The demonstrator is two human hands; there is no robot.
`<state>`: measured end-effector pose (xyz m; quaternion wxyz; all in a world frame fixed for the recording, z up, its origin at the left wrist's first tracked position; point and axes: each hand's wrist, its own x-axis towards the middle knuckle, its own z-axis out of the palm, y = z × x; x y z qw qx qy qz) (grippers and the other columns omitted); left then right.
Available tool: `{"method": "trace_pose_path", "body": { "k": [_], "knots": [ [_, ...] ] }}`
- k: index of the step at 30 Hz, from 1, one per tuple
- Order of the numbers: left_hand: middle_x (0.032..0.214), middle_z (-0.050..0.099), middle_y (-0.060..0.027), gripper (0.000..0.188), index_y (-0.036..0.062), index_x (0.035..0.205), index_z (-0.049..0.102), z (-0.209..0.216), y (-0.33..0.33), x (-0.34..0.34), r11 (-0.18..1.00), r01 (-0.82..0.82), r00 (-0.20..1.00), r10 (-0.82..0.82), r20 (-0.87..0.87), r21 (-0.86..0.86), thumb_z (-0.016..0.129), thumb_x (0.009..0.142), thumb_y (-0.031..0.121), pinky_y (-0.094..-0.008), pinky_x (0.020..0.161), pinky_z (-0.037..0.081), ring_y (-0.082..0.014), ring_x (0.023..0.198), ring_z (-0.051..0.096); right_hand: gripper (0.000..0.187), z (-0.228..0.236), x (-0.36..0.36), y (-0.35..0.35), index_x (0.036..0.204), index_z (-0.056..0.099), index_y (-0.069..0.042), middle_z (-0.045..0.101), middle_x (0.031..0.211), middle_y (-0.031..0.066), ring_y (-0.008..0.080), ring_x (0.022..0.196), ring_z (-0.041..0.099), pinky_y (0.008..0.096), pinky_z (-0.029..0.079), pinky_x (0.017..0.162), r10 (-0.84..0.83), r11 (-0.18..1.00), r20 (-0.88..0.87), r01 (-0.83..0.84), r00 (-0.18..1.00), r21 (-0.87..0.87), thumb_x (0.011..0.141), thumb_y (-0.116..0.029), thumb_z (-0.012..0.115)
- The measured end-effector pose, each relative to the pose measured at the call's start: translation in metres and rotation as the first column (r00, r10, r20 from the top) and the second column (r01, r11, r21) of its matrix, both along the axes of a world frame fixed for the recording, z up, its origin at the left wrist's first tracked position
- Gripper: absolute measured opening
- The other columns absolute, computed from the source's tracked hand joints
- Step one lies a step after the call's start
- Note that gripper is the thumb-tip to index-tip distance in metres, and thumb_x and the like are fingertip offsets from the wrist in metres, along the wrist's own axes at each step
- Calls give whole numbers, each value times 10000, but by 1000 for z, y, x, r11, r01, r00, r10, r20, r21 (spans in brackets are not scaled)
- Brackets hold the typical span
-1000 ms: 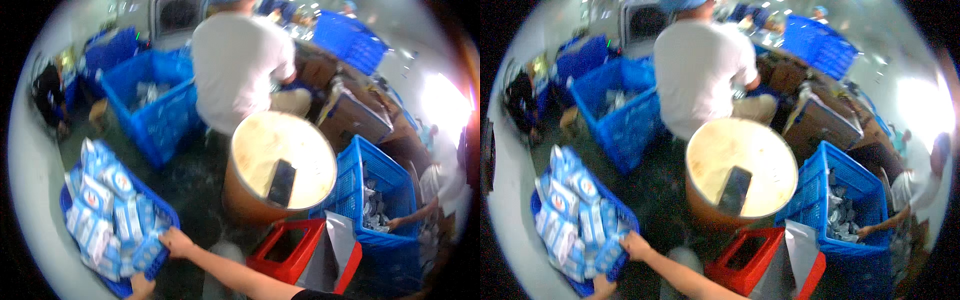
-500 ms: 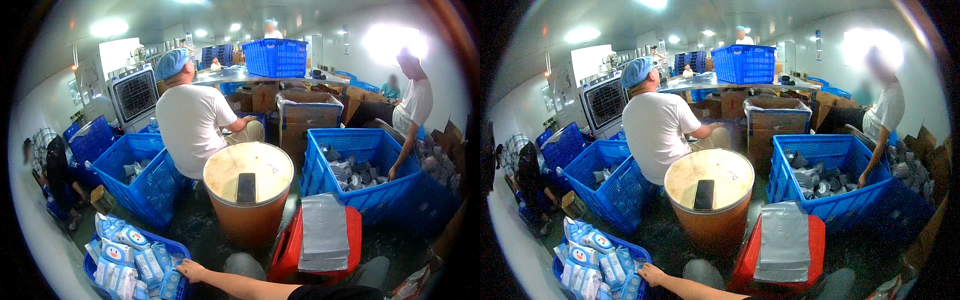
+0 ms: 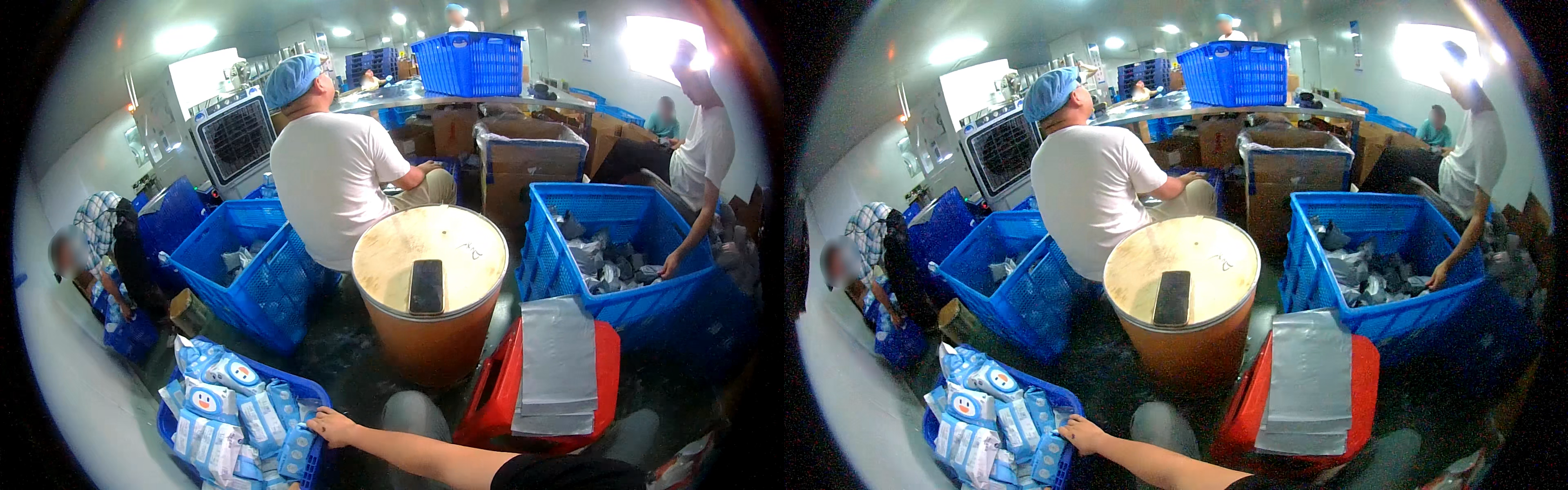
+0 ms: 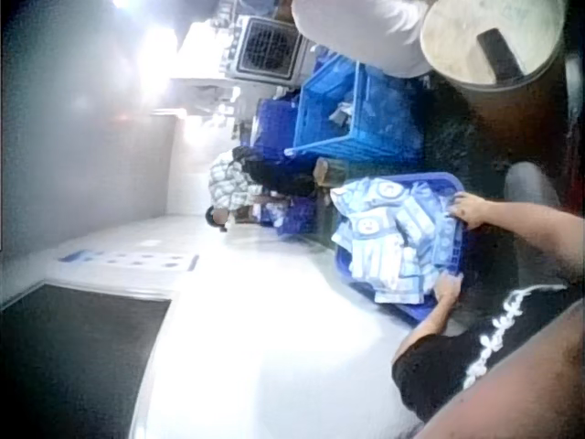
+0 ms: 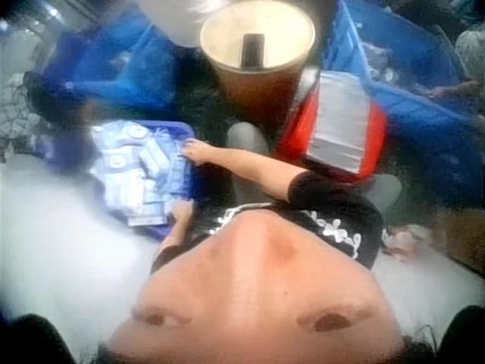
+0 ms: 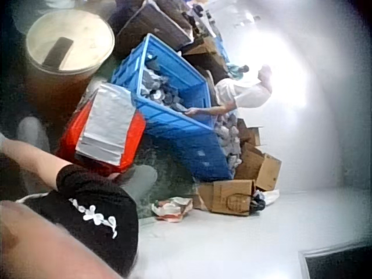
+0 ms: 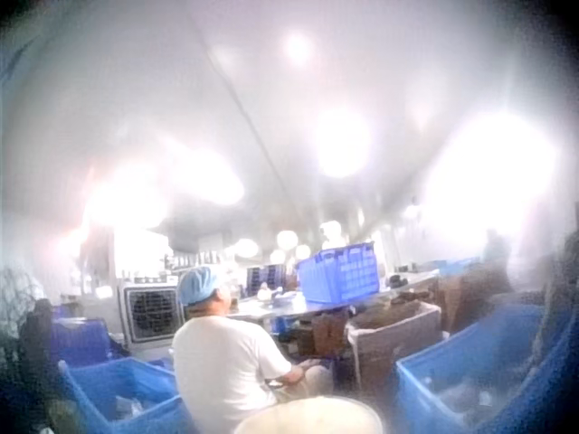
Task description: The person picks up packs of wet wipes from a blue basket and inserts them into gray plastic shipping bags held on their lap, occasionally moving plastic baskets across the floor.
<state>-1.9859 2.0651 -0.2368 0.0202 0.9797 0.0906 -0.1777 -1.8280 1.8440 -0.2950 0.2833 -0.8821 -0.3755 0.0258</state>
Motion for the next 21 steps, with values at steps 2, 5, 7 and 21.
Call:
{"method": "trace_pose_path", "body": {
  "k": [2, 5, 7, 21],
  "knots": [
    [995, 669, -232, 531, 2, 1038, 652, -8, 2, 1, 998, 57, 998, -58, 14, 35, 603, 791, 470, -479, 860, 488, -395, 977, 632, 677, 3, 0, -2, 1221, 463, -59, 605, 1150, 164, 330, 1196, 505, 435, 237, 1131, -1, 1000, -23, 1, 1000, -4, 637, -147, 794],
    [959, 678, -225, 515, 7, 979, 680, -12, -4, 5, 995, 62, 998, -61, -13, 79, 549, 826, 481, -488, 851, 490, -406, 950, 638, 650, -4, 4, -1, 1219, 468, -53, 610, 1136, 167, 322, 1186, 513, 425, 242, 1127, -53, 994, 0, 53, 999, -95, 650, -127, 772],
    [933, 678, -246, 535, 1, 906, 706, -82, 81, 3, 952, 280, 960, -274, -64, 122, 485, 865, 487, -498, 837, 491, -421, 937, 642, 609, 1, 3, 24, 1226, 476, -47, 620, 1105, 161, 309, 1155, 531, 426, 239, 1133, -45, 997, 21, 46, 999, -57, 673, -104, 725],
    [1031, 666, -246, 504, 42, 1022, 708, -36, 3, 14, 992, 129, 987, -128, -98, 5, 562, 829, 484, -487, 888, 472, -389, 1026, 625, 579, -4, -4, 5, 1341, 431, -61, 595, 1237, 114, 258, 1248, 499, 405, 181, 1172, -109, 972, 14, 110, 994, -209, 799, -84, 634]
  ]
}}
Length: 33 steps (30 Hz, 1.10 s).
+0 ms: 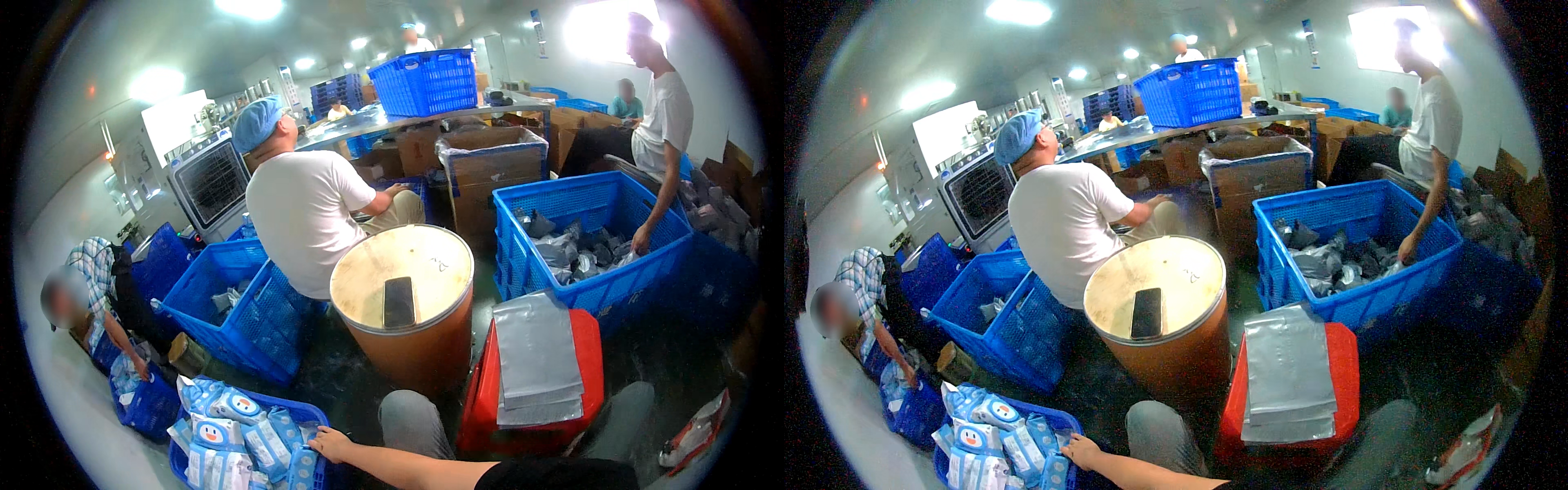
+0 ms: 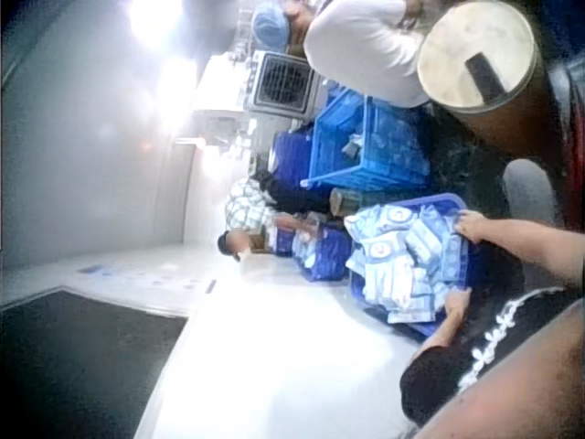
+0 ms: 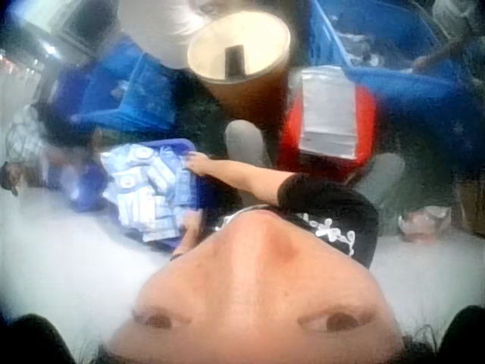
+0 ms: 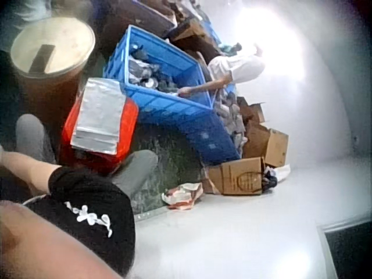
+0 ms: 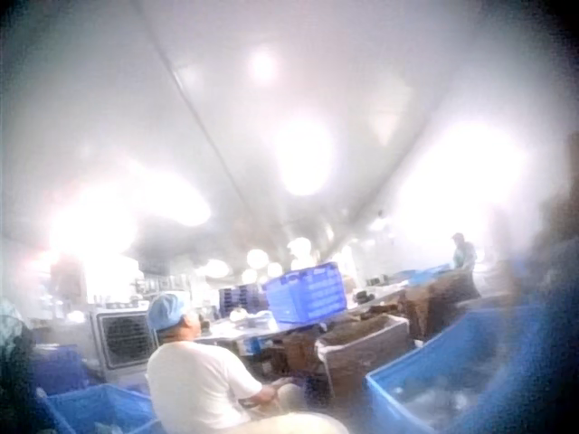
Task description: The person picks up packs of wet wipes from a blue basket and inserts them into gray plastic shipping bags held on their lap, occasionally moving plastic baskets across the floor.
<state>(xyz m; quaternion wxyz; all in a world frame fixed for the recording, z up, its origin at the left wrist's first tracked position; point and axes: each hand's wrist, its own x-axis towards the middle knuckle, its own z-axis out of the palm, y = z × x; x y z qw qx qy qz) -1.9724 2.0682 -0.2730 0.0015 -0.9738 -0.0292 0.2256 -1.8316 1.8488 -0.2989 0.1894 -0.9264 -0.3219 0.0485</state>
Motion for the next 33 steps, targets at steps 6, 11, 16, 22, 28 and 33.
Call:
{"method": "trace_pose_path", "body": {
  "k": [6, 11, 16, 22, 28, 33],
  "knots": [
    [1060, 669, -231, 523, 45, 1043, 706, -38, 19, 14, 998, -49, 996, 52, -68, 41, 602, 814, 503, -463, 911, 469, -369, 1059, 620, 338, -13, 0, 6, 1241, 516, -69, 639, 1066, 107, 262, 1111, 575, 409, 260, 1132, -27, 998, 93, 22, 995, 61, 907, -99, 467],
    [1083, 671, -218, 543, 47, 1061, 704, -64, 45, 21, 992, -91, 992, 98, -80, 93, 635, 802, 519, -444, 930, 466, -352, 1087, 615, 212, -18, 8, 9, 1084, 558, -92, 644, 926, 89, 261, 995, 601, 393, 341, 1040, -61, 990, 201, 35, 978, 133, 905, -128, 451],
    [1062, 677, -218, 597, 9, 1056, 693, -70, 14, 16, 945, -318, 941, 324, -101, 73, 647, 774, 533, -459, 889, 483, -370, 1049, 629, 295, 0, 3, -16, 1120, 602, -84, 672, 939, 122, 282, 1042, 595, 407, 360, 1031, -74, 996, -11, 74, 997, 48, 984, -188, 361],
    [1061, 671, -236, 585, 18, 1062, 692, -83, -10, -8, 960, -259, 963, 250, -95, -102, 629, 781, 527, -459, 897, 479, -364, 1040, 633, 287, 18, -4, -50, 1165, 576, -84, 678, 1044, 127, 258, 1093, 597, 384, 310, 1094, -153, 988, -54, 153, 987, 4, 894, -138, 500],
    [1022, 662, -265, 456, 111, 1093, 701, -97, -49, -36, 994, 85, 992, -91, -87, -69, 518, 862, 459, -508, 866, 475, -365, 976, 651, 344, 38, -32, -96, 1128, 571, -40, 680, 1076, 138, 270, 1079, 614, 401, 321, 1088, -153, 986, -150, 141, 977, -92, 812, -160, 633],
    [1028, 664, -234, 407, 91, 1099, 687, -90, -76, -31, 984, 147, 978, -160, -135, -102, 536, 873, 394, -468, 874, 480, -331, 973, 651, 563, 57, -77, -109, 1222, 530, -12, 679, 1061, 173, 326, 1062, 627, 457, 322, 1076, -79, 974, -295, 10, 952, -226, 704, -104, 728]
  ]
}}
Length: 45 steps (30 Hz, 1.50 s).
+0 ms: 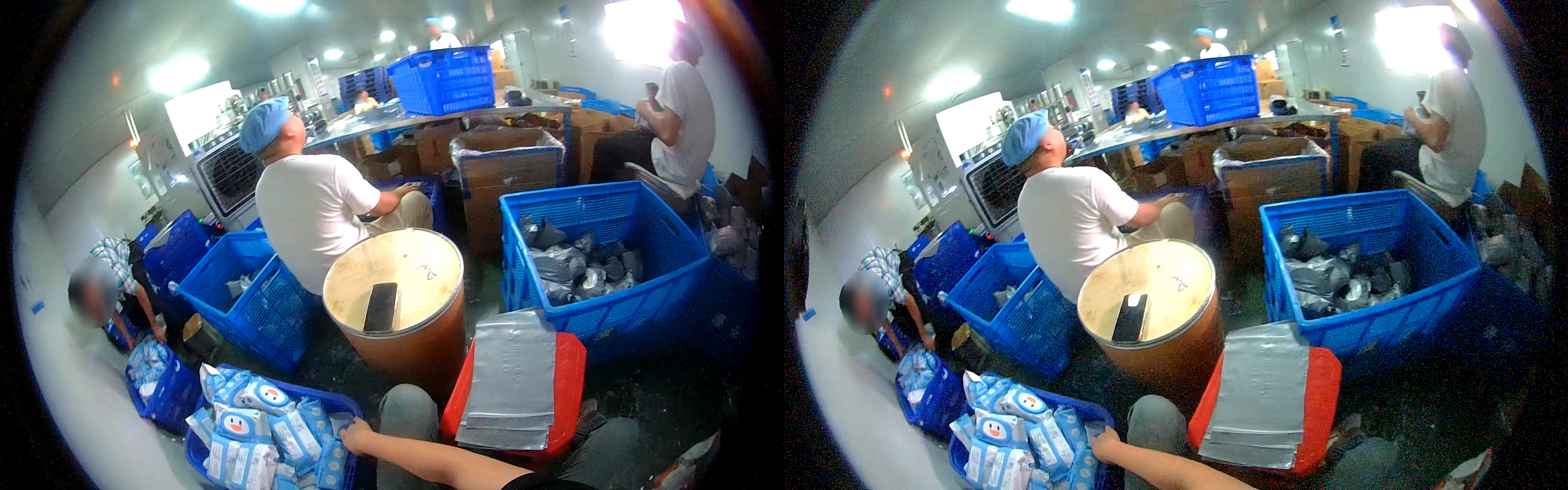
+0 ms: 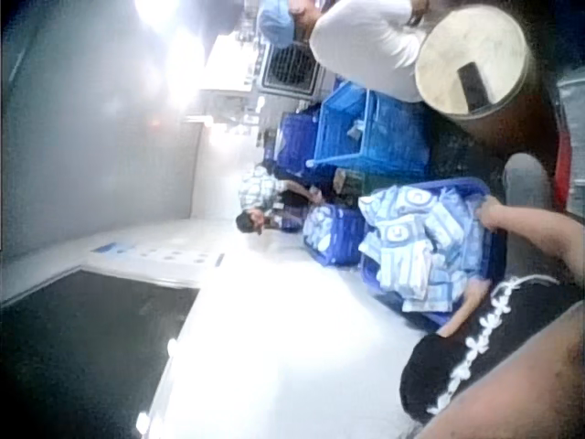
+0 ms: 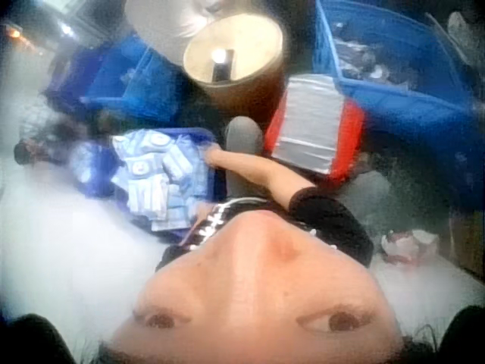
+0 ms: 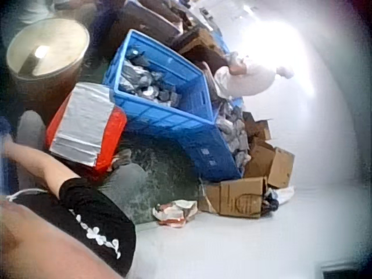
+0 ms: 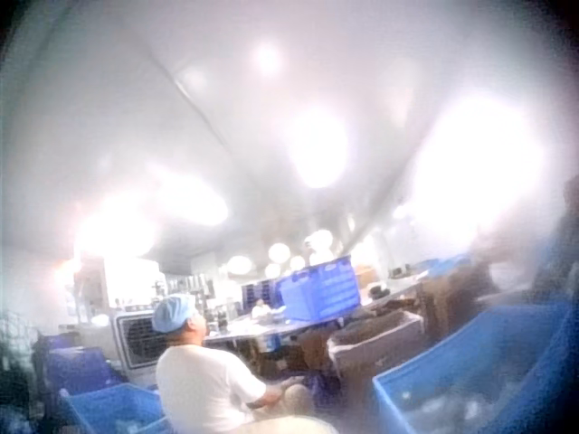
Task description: The person picks up packs of wet wipes from a blue basket and inserts them into gray plastic shipping bags held on their lap, occasionally moving plastic baskets across the floor.
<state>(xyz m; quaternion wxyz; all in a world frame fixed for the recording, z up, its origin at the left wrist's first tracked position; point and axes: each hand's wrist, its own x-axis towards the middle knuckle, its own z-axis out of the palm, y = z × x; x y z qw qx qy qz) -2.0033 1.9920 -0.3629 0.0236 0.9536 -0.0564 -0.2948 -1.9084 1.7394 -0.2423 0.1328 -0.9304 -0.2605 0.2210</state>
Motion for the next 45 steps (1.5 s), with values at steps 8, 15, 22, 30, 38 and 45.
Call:
{"method": "trace_pose_path", "body": {
  "k": [8, 15, 22, 30, 38, 45],
  "knots": [
    [1038, 668, -185, 334, 60, 1109, 664, 112, -54, 19, 967, 177, 971, -201, -129, -182, 564, 889, 291, -404, 888, 487, -278, 969, 651, 542, 18, -26, -16, 1233, 515, 18, 672, 1071, 178, 340, 1058, 626, 480, 350, 1055, 93, 996, -103, -92, 990, 8, 741, -119, 698],
    [1047, 672, -142, 278, 33, 1117, 644, 253, -87, 42, 782, 237, 765, -516, -386, -577, 588, 904, 202, -349, 900, 494, -231, 965, 651, 641, 110, -101, -82, 1491, 254, -150, 566, 1232, 213, 333, 1157, 559, 454, 452, 972, 37, 636, 28, -45, 999, 770, 962, -339, 563],
    [1130, 644, -183, 428, -55, 1194, 567, 214, -32, 165, 587, -265, 924, 382, -27, -765, 677, 861, 189, -333, 897, 489, -226, 1060, 617, 532, 344, -259, -184, 1324, 451, -59, 607, 1165, 189, 295, 1082, 605, 412, 449, 975, 87, -351, 124, -86, 989, 932, 933, -394, 587],
    [1382, 455, -257, 815, -11, 1410, 374, 129, -145, 203, 550, -514, 818, 545, -182, -658, 726, 776, 361, -419, 1021, 406, -361, 1249, 476, 323, 379, -340, -198, 1222, 471, -141, 640, 1076, 232, 353, 987, 640, 428, 519, 818, -178, -250, 402, -436, 898, 864, 1003, -378, 460],
    [1437, 328, -316, 987, 3, 1439, 293, 97, -145, 178, 914, -116, 863, 287, 417, -389, 766, 680, 419, -437, 1127, 278, -433, 1344, 326, 306, 371, -337, -206, 1212, 473, -142, 653, 1055, 231, 343, 955, 649, 403, 527, 779, -72, -287, 464, -464, 883, 838, 1005, -366, 460],
    [1461, 254, -348, 949, 35, 1458, 266, 109, -145, 167, 893, 14, 797, 261, 544, -449, 770, 696, 291, -471, 1143, 227, -467, 1366, 259, 306, 360, -332, -208, 1228, 472, -152, 661, 1062, 217, 336, 964, 653, 394, 527, 785, -52, -366, 442, -429, 895, 826, 1002, -358, 470]
  ]
}}
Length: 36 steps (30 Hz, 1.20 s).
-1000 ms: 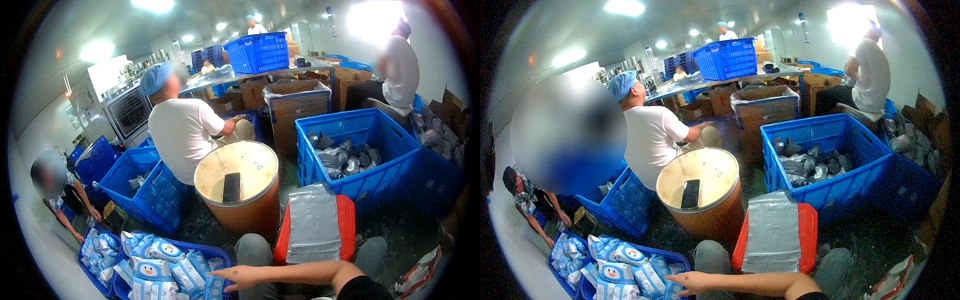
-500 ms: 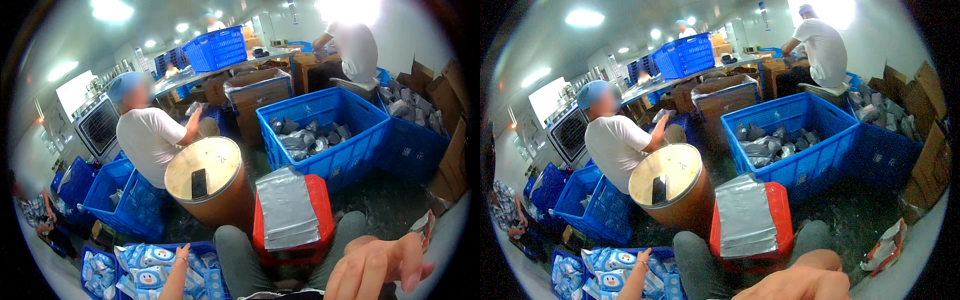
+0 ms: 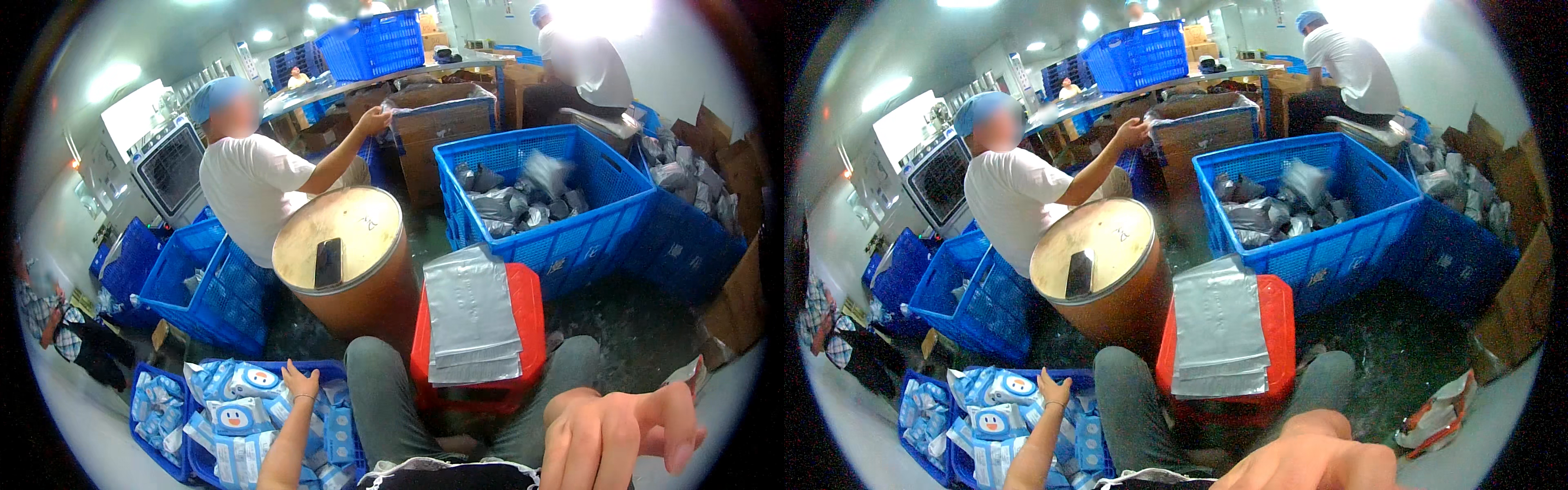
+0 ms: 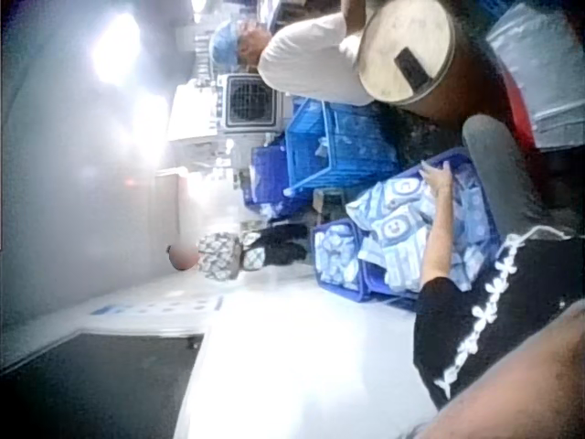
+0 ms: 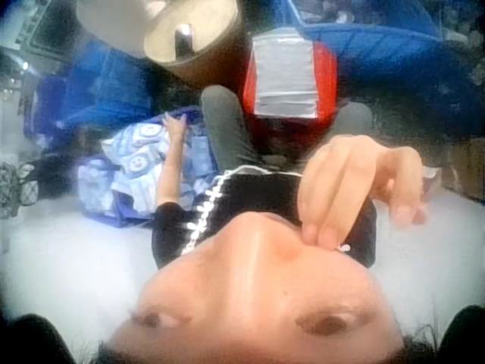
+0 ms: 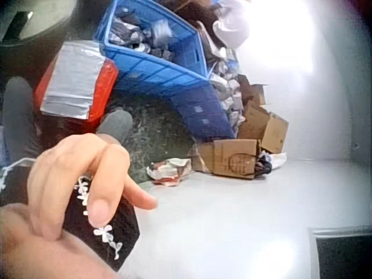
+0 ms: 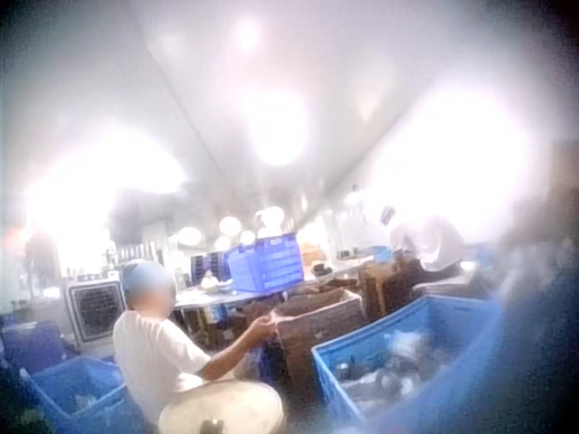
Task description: The person picks up packs of wet wipes from a blue basket and inserts them into gray plastic shipping bags held on their lap, occasionally moving plastic baskets across the floor.
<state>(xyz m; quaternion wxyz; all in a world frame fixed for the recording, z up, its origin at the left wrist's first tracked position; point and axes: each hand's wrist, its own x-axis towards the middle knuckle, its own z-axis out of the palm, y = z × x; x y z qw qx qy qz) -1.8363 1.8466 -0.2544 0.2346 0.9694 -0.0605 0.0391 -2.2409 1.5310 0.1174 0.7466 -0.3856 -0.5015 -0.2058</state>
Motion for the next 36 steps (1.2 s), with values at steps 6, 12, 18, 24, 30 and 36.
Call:
{"method": "trace_pose_path", "body": {
  "k": [6, 12, 18, 24, 30, 36],
  "knots": [
    [1484, 224, -325, 878, 41, 1467, 261, 44, -47, 13, 972, 210, 933, -166, 320, -109, 734, 752, 226, -461, 1150, 204, -457, 1380, 231, 361, -6, -1, -3, 1284, 427, -154, 645, 1066, 222, 355, 986, 642, 446, 515, 804, -46, 997, 72, 50, 996, -50, 1004, -380, 452],
    [1448, 314, -319, 856, -62, 1433, 286, 97, -138, 133, 926, 158, 948, -45, 315, -343, 696, 833, 390, -456, 1130, 249, -433, 1359, 293, 324, 8, 5, 5, 1251, 468, -157, 665, 1050, 213, 333, 962, 659, 406, 524, 792, -42, 999, -33, 42, 999, 19, 992, -350, 496],
    [1375, 444, -293, 1058, -102, 1421, 262, 94, -163, 237, 854, -126, 992, 110, -61, -505, 798, 702, 458, -437, 1038, 393, -392, 1231, 489, 370, 7, 33, 6, 1275, 448, -164, 662, 1067, 221, 367, 980, 654, 422, 522, 806, -93, 995, -9, 93, 996, -22, 982, -383, 507],
    [1187, 608, -156, 600, 8, 1336, 433, 78, -181, 251, 319, -178, 800, -503, -326, -931, 708, 832, 182, -393, 802, 534, -271, 984, 637, 503, -29, 51, 1, 1301, 393, -144, 637, 964, 260, 401, 821, 650, 535, 500, 718, -364, 931, -59, 362, 930, -39, 982, -533, 376],
    [1148, 608, -149, 489, 17, 1318, 438, 75, -155, 247, 350, -64, 898, -389, -208, -934, 627, 879, 119, -374, 824, 522, -247, 959, 624, 655, -127, 75, -75, 1310, 451, -103, 625, 1064, 168, 276, 901, 632, 423, 503, 774, -603, 633, -572, 770, 556, 81, 945, -639, 356],
    [1161, 596, -138, 465, 17, 1311, 450, 86, -153, 226, 471, 35, 940, -315, -131, -881, 590, 900, 184, -354, 873, 483, -228, 997, 600, 435, -241, 52, -161, 1280, 455, -35, 614, 1067, 130, 201, 946, 608, 344, 479, 892, -684, 210, -687, 836, -244, -507, 939, -272, 587]
  ]
}}
